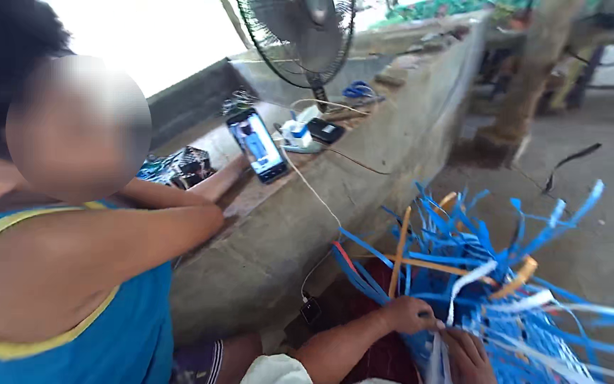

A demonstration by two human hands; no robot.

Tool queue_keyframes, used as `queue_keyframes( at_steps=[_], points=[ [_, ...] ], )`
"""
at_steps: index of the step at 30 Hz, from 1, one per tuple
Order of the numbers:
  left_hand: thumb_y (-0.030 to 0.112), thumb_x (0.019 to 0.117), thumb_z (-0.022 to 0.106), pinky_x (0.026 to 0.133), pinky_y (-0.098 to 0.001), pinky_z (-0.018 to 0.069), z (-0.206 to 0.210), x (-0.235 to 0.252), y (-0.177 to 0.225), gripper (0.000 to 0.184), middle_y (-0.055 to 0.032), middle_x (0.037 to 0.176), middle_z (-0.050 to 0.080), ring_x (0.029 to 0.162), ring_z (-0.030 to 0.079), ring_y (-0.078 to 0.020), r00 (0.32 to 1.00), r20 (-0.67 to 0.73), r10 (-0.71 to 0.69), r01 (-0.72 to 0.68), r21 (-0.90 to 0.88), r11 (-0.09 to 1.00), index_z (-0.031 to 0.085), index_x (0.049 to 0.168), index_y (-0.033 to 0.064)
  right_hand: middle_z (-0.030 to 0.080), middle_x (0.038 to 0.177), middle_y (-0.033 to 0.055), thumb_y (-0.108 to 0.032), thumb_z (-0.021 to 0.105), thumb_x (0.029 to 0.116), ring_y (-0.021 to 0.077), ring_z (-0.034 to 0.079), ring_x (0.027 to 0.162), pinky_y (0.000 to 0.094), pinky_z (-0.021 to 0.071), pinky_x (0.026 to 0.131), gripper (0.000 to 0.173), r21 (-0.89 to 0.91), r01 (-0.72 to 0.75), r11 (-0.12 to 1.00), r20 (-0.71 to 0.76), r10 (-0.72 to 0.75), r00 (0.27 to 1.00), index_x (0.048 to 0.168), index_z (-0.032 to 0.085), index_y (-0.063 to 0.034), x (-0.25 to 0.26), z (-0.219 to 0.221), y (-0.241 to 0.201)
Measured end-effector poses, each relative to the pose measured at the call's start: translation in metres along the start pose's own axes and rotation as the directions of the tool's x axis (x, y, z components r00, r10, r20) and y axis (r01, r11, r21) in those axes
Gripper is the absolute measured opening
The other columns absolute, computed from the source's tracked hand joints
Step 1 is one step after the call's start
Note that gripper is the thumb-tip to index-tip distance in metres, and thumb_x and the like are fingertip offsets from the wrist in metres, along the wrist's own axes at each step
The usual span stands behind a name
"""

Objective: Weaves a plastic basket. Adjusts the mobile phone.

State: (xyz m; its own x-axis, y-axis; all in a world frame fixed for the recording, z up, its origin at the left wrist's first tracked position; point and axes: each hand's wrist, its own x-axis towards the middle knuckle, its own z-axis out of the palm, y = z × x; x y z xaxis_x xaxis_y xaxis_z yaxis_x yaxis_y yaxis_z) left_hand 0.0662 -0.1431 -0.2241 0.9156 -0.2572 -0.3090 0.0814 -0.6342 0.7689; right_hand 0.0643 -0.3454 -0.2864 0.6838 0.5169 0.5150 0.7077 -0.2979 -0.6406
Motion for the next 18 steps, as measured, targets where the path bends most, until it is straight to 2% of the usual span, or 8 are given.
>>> queue_keyframes(
  at_steps=[3,6,8,10,12,15,17,18],
  points=[
    [0.020,0.1064,0.053,0.102,-0.0560,0.0475,0.007,0.007,-0.001,0.034,-0.0265,0.113,0.070,0.111,0.066,-0.0381,0.999,-0.038,0.014,-0.013,0.018,1.000,0.070,0.111,-0.0103,0.064,0.118,0.0343,0.001,0.062,0.0936,0.0515,0.063,0.107,0.0585,0.0511,0.096,0.029,-0.001,-0.038,0.999,0.073,0.038,0.997,0.121,0.070,0.0072,-0.006,-0.002,0.013],
    [0.018,0.1079,0.049,0.102,-0.0574,0.0465,0.009,0.010,-0.004,0.035,-0.0267,0.113,0.070,0.112,0.066,-0.0387,0.999,-0.027,0.034,-0.034,0.017,0.999,0.070,0.112,-0.0100,0.065,0.113,0.0334,-0.003,0.057,0.0981,0.0455,0.064,0.110,0.0485,0.0525,0.100,0.021,0.090,-0.094,0.991,0.015,0.093,0.996,0.106,0.069,0.0120,0.008,-0.004,0.016],
    [0.016,0.1080,0.048,0.103,-0.0570,0.0459,0.007,0.009,-0.001,0.034,-0.0272,0.114,0.069,0.113,0.065,-0.0388,0.998,0.011,0.067,-0.067,0.019,0.998,0.069,0.115,-0.0100,0.069,0.100,0.0306,-0.001,0.053,0.0998,0.0435,0.068,0.101,0.0519,0.0533,0.095,0.023,0.091,-0.203,0.975,0.007,0.204,0.979,0.098,0.070,0.0142,0.025,-0.005,0.011],
    [0.014,0.1083,0.047,0.105,-0.0566,0.0451,0.001,0.010,0.007,0.033,-0.0288,0.120,0.066,0.118,0.063,-0.0405,0.993,0.080,0.082,-0.090,0.095,0.991,0.067,0.119,-0.0100,0.071,0.101,0.0305,-0.004,0.052,0.1015,0.0433,0.069,0.101,0.0548,0.0522,0.096,0.027,0.048,-0.334,0.941,0.046,0.332,0.942,0.099,0.070,0.0145,0.040,-0.004,0.005],
    [0.011,0.1066,0.050,0.104,-0.0576,0.0452,0.000,0.012,0.016,0.031,-0.0325,0.127,0.060,0.122,0.058,-0.0457,0.992,0.117,0.053,-0.080,0.240,0.968,0.066,0.122,-0.0111,0.070,0.106,0.0335,-0.010,0.052,0.1038,0.0476,0.067,0.106,0.0593,0.0496,0.099,0.031,-0.024,-0.449,0.893,0.100,0.449,0.888,0.105,0.071,0.0147,0.051,-0.003,-0.001],
    [0.005,0.0968,0.063,0.108,-0.0572,0.0440,0.010,0.014,0.029,0.034,-0.0323,0.136,0.054,0.128,0.053,-0.0469,0.997,0.067,-0.027,0.003,0.334,0.942,0.063,0.127,-0.0108,0.064,0.120,0.0344,-0.015,0.042,0.1084,0.0447,0.063,0.116,0.0558,0.0471,0.104,0.038,0.021,-0.572,0.820,0.164,0.561,0.811,0.122,0.064,0.0140,0.062,-0.004,-0.003],
    [0.001,0.0931,0.066,0.108,-0.0569,0.0445,0.016,0.019,0.026,0.036,-0.0325,0.135,0.054,0.128,0.053,-0.0466,1.000,0.019,-0.015,0.010,0.272,0.962,0.062,0.127,-0.0116,0.056,0.135,0.0349,-0.015,0.038,0.1090,0.0401,0.060,0.121,0.0512,0.0475,0.105,0.044,0.151,-0.653,0.742,0.226,0.617,0.754,0.141,0.048,0.0139,0.064,-0.010,0.001],
    [0.000,0.0949,0.063,0.108,-0.0567,0.0444,0.015,0.021,0.023,0.036,-0.0329,0.135,0.055,0.127,0.055,-0.0465,1.000,0.017,-0.005,0.002,0.208,0.978,0.060,0.128,-0.0122,0.056,0.134,0.0334,-0.015,0.037,0.1091,0.0349,0.064,0.113,0.0478,0.0526,0.097,0.047,0.235,-0.687,0.688,0.244,0.642,0.727,0.147,0.040,0.0124,0.063,-0.015,0.000]
  ],
)
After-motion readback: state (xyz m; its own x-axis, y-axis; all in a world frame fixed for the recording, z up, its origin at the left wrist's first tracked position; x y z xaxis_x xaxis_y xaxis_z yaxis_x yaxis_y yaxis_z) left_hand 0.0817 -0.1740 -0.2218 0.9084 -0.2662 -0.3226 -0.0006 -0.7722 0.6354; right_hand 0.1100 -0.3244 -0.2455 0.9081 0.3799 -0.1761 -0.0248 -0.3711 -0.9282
